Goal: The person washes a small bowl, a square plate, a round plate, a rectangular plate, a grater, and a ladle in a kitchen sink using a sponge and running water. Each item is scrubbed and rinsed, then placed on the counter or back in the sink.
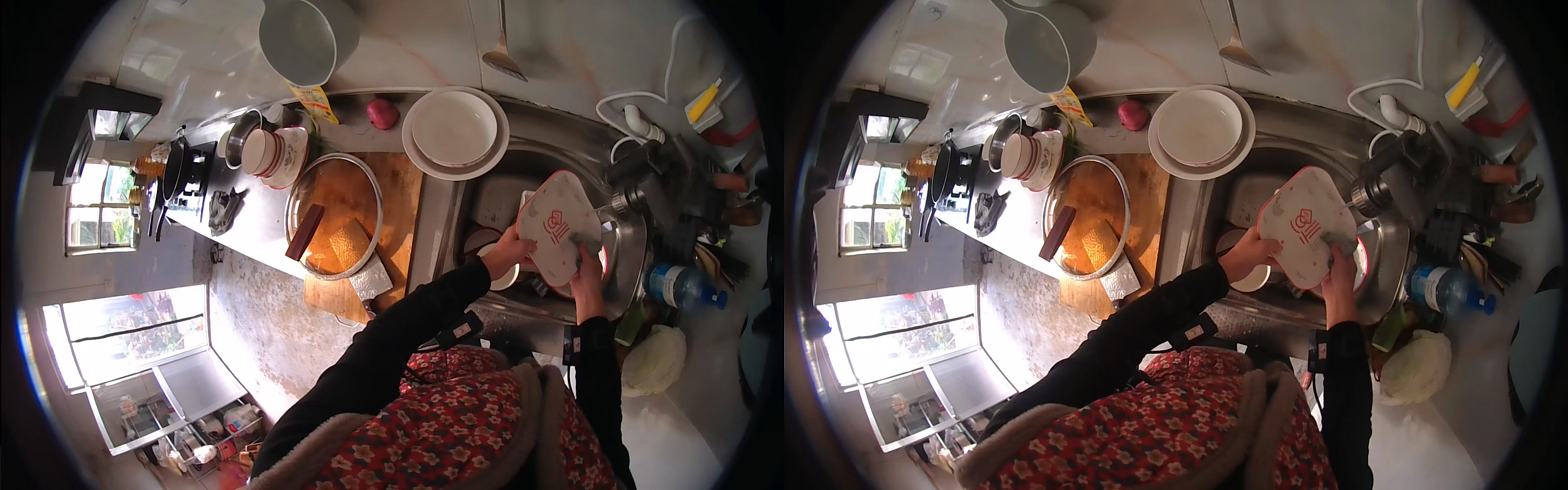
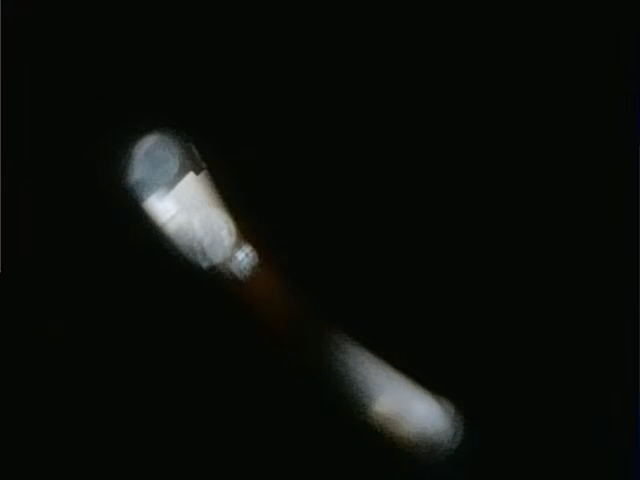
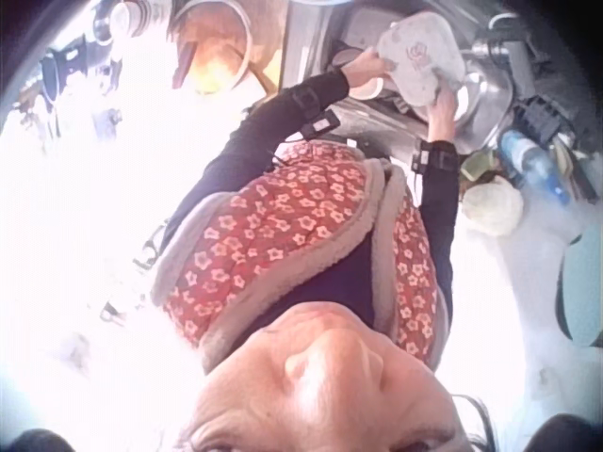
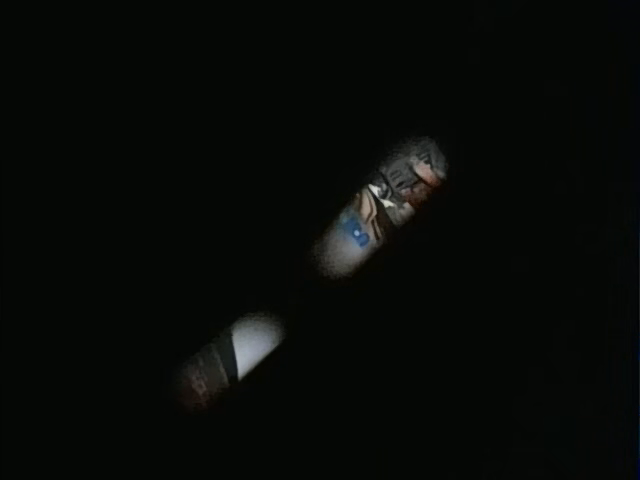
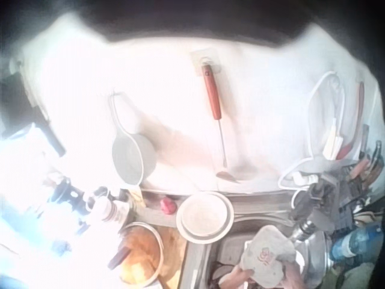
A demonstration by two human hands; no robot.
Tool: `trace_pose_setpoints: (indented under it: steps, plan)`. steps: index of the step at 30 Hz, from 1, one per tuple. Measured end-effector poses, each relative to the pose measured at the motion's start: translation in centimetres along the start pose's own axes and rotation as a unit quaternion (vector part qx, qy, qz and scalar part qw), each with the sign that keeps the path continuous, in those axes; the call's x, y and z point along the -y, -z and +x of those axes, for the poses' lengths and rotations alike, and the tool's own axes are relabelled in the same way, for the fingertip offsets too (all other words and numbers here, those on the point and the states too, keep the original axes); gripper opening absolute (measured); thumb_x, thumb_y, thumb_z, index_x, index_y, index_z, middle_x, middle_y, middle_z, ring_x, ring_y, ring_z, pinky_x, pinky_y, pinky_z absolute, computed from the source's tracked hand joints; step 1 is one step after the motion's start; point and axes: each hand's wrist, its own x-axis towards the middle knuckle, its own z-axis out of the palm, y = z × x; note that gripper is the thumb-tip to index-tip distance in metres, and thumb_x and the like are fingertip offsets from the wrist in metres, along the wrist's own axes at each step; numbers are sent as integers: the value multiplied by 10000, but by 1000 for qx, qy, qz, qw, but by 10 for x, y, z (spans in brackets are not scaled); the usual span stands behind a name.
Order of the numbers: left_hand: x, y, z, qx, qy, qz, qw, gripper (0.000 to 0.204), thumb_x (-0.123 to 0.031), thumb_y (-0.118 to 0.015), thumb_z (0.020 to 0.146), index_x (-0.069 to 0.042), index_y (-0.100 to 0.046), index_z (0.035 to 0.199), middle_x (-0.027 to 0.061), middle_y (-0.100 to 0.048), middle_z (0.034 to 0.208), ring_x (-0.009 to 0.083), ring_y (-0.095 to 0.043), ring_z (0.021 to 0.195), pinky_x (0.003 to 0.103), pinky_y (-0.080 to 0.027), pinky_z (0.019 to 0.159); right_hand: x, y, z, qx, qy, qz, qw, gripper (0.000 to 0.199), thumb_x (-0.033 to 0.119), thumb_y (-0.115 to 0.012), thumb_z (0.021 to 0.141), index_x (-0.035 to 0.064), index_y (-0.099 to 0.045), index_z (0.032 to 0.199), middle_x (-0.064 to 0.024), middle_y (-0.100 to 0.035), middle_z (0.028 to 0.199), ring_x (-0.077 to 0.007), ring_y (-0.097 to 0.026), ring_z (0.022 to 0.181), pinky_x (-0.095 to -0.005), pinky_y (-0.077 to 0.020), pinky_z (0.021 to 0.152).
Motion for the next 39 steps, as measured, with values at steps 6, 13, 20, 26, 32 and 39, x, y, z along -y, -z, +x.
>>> trace_pose_setpoints:
  steps: [6, 13, 20, 26, 32, 39]
  plan:
    - [24, 0, 14, -89, 67, -87, 990, 450, -148, -606, 910, -54, -471, 1329, 129, -589, 1231, 276, -635, 1083, 452, -580, 859, 7, -2, -18, -100, 226, -235, 940, 390, 175, -593, 954, -27, -521, 1280, -150, -614, 1211, -247, -624, 1052, -373, -501, 886]
    - [50, -21, 68, -252, 3, -18, 967, 376, -256, -656, 915, -64, -558, 1223, 69, -650, 965, 175, -662, 798, 339, -569, 611, 28, -14, -42, -134, 425, -312, 839, 404, 178, -568, 966, -56, -499, 1287, -227, -614, 1188, -285, -618, 1054, -370, -472, 909]
    - [52, -52, 55, -27, 17, -317, 948, 372, -204, -565, 976, -86, -496, 1323, 106, -592, 1247, 239, -591, 1149, 423, -518, 930, 12, -28, -38, -201, 350, -137, 905, 418, 200, -582, 967, -73, -512, 1275, -164, -615, 1189, -236, -604, 1026, -352, -483, 875]
    - [16, -43, 23, 35, 35, -93, 994, 419, -110, -545, 933, 11, -468, 1327, 155, -574, 1284, 283, -585, 1168, 409, -504, 979, 22, -17, -32, -111, 268, -90, 953, 384, 205, -618, 947, -29, -564, 1246, -102, -643, 1124, -185, -616, 949, -329, -498, 801]
    - [-4, -28, 30, 37, 43, 8, 998, 453, -26, -509, 884, 18, -459, 1332, 159, -560, 1298, 259, -587, 1165, 402, -511, 969, 28, -27, -35, -123, 73, -8, 990, 320, 164, -611, 953, 19, -568, 1235, -51, -638, 1100, -161, -628, 892, -292, -515, 697]
    - [25, -31, 15, 5, -53, 34, 998, 489, 7, -506, 861, 2, -450, 1347, 132, -576, 1264, 236, -596, 1138, 394, -522, 940, -5, -22, -27, -67, 104, 65, 990, 314, 132, -627, 944, 25, -562, 1232, -50, -645, 1099, -164, -652, 924, -297, -549, 734]
